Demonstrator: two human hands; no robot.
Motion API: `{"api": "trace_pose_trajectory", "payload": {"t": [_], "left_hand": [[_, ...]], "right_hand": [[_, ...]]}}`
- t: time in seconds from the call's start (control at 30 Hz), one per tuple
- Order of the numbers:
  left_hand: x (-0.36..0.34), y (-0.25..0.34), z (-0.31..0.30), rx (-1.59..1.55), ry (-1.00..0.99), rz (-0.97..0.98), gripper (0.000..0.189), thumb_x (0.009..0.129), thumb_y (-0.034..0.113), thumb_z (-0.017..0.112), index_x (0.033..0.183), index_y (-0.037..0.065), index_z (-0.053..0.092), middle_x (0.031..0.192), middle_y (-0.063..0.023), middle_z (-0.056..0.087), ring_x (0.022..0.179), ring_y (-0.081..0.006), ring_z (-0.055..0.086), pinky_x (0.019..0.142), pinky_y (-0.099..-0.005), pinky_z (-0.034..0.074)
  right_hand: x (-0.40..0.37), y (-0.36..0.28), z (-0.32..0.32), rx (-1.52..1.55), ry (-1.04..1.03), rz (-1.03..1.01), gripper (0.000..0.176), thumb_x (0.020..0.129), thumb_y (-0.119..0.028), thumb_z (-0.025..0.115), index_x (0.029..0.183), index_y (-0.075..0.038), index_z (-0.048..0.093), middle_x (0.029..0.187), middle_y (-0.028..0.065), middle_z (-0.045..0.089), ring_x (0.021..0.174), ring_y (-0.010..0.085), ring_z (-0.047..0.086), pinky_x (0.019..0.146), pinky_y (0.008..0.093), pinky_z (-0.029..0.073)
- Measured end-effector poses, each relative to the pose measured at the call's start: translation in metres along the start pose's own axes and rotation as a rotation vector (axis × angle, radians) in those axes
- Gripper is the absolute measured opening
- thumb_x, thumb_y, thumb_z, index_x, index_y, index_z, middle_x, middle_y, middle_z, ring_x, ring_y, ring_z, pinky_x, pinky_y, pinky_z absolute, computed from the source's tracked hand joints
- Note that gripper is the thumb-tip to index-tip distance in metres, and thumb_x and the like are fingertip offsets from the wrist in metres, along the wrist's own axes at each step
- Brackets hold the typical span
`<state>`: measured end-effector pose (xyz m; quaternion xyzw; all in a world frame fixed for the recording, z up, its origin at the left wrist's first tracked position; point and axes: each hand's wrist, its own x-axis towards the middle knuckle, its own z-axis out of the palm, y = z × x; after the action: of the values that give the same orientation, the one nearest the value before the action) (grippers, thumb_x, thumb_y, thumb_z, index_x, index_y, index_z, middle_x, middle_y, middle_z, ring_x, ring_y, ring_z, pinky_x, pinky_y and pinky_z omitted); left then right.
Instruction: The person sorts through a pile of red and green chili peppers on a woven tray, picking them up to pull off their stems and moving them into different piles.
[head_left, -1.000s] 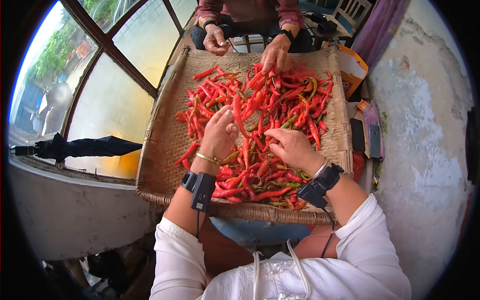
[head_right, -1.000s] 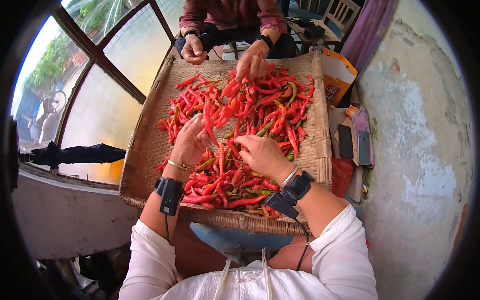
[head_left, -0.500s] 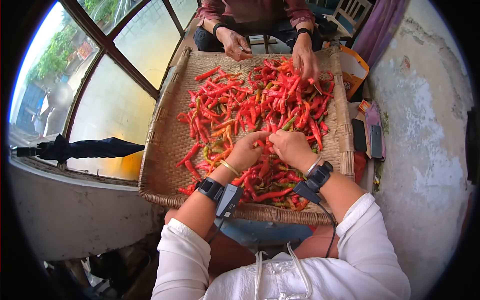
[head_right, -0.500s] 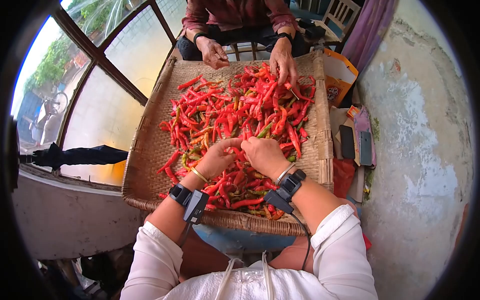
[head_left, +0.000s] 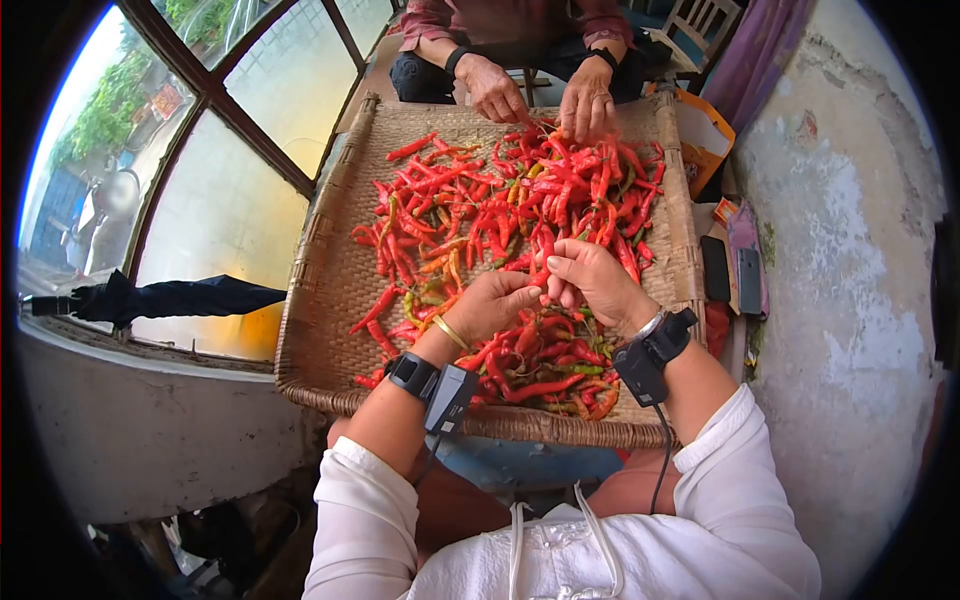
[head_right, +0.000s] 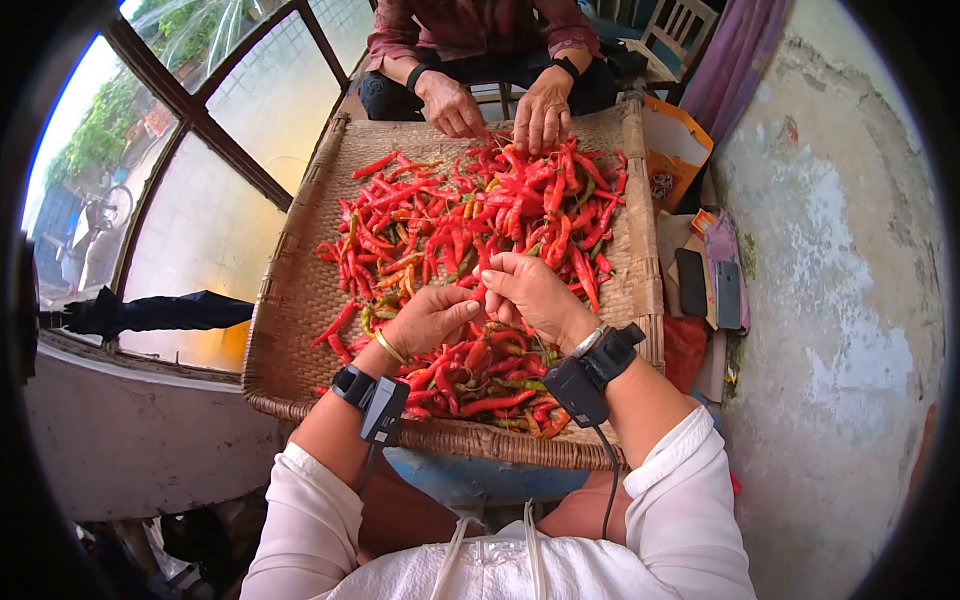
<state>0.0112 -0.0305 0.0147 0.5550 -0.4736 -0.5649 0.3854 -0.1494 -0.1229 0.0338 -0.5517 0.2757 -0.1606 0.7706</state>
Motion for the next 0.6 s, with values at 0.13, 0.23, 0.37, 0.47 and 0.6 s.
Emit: {"api": "trace_pose_trajectory", "payload": {"t": [0.13, 0.23, 0.37, 0.47, 0.6], "left_hand": [[0.007, 0.003, -0.025, -0.350, 0.354, 0.106, 0.029, 0.089, 0.025, 0.048, 0.106, 0.001, 0.049, 0.092, -0.0049, 0.055, 0.062, -0.0083, 0.055, 0.053, -0.0203, 0.046], [0.008, 0.006, -0.045, -0.786, 0.591, 0.248, 0.049, 0.088, 0.024, 0.049, 0.127, 0.003, 0.027, 0.117, -0.0098, 0.040, 0.078, -0.0152, 0.060, 0.064, -0.0252, 0.051], [0.012, -0.018, -0.034, -0.322, 0.414, -0.033, 0.036, 0.087, 0.019, 0.052, 0.118, 0.001, 0.043, 0.099, -0.0056, 0.055, 0.076, -0.0117, 0.059, 0.061, -0.0233, 0.049], [0.014, -0.023, -0.012, -0.139, 0.262, -0.084, 0.025, 0.087, 0.015, 0.051, 0.108, 0.001, 0.052, 0.088, -0.0024, 0.058, 0.067, -0.0084, 0.057, 0.057, -0.0212, 0.047], [0.010, -0.020, -0.006, 0.195, 0.109, -0.168, 0.020, 0.087, 0.012, 0.049, 0.103, 0.001, 0.055, 0.082, -0.0011, 0.058, 0.059, -0.0085, 0.055, 0.053, -0.0211, 0.046]], "right_hand": [[0.014, 0.023, -0.022, -0.545, 0.118, -0.186, 0.025, 0.082, -0.022, 0.052, 0.099, -0.004, 0.056, 0.076, 0.0066, 0.058, 0.063, 0.0160, 0.056, 0.056, 0.0277, 0.045], [0.010, 0.033, -0.019, -1.095, 0.108, -0.273, 0.029, 0.075, -0.025, 0.057, 0.099, -0.009, 0.059, 0.086, 0.0135, 0.057, 0.084, 0.0320, 0.055, 0.076, 0.0412, 0.044], [0.005, 0.042, -0.008, -1.319, -0.086, -0.114, 0.026, 0.074, -0.021, 0.057, 0.098, -0.010, 0.060, 0.087, 0.0123, 0.054, 0.086, 0.0295, 0.054, 0.075, 0.0386, 0.044], [0.003, 0.043, 0.001, -1.357, -0.080, -0.120, 0.023, 0.074, -0.025, 0.059, 0.093, -0.014, 0.063, 0.090, 0.0110, 0.054, 0.087, 0.0290, 0.055, 0.076, 0.0392, 0.045], [-0.001, 0.044, 0.010, -1.359, -0.147, -0.188, 0.016, 0.072, -0.021, 0.060, 0.082, -0.010, 0.065, 0.080, 0.0119, 0.058, 0.081, 0.0293, 0.057, 0.071, 0.0398, 0.046]]}}
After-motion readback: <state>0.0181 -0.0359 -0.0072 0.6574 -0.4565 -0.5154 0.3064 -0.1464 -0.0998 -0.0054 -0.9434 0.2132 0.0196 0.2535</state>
